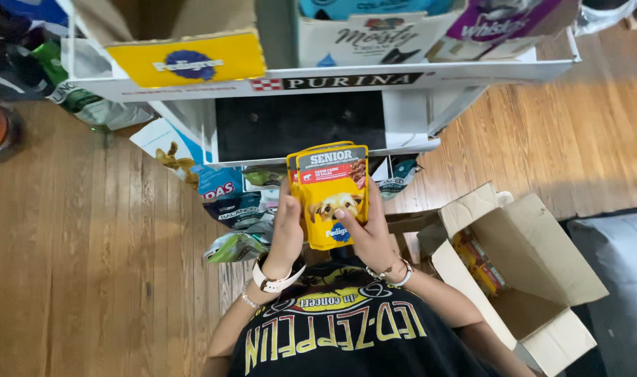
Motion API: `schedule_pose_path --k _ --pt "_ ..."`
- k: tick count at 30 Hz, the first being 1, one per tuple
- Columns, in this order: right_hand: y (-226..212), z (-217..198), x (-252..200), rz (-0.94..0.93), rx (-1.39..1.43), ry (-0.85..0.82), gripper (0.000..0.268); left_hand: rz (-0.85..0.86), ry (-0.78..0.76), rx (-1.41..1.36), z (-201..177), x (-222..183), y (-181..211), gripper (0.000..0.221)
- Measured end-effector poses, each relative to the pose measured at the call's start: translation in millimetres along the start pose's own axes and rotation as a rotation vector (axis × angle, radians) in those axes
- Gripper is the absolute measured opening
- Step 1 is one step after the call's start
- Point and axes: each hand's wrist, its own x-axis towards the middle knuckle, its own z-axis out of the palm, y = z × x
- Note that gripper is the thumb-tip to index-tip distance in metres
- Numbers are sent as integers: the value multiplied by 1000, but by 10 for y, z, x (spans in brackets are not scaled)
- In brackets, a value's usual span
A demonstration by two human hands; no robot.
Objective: The person takes pouches of cat and dog food from a cardboard box and places them onto a display shelf, organizing them into specific cardboard dispensers.
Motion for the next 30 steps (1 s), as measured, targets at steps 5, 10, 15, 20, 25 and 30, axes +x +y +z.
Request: schedule_pose_path --k 5,10,15,20,25,30 --pt "-249 279 104 -126 -92 -37 63 71 27 67 -192 69 170 80" --pt "-367 423 203 -318 -96 -68 63 253 18 29 -190 30 533 75" --pt "-573 442 356 -514 -100 -55 65 548 -18 103 -164 53 839 70" --pt "-1110 423 569 -720 -181 -65 65 835 -26 140 -32 131 1203 73" --pt "-1544 539 902 -885 -134 -80 63 1066 -67 201 106 230 1819 81" --pt "-1901 757 1251 -990 -135 -11 64 1119 -94 261 207 339 2340 82"
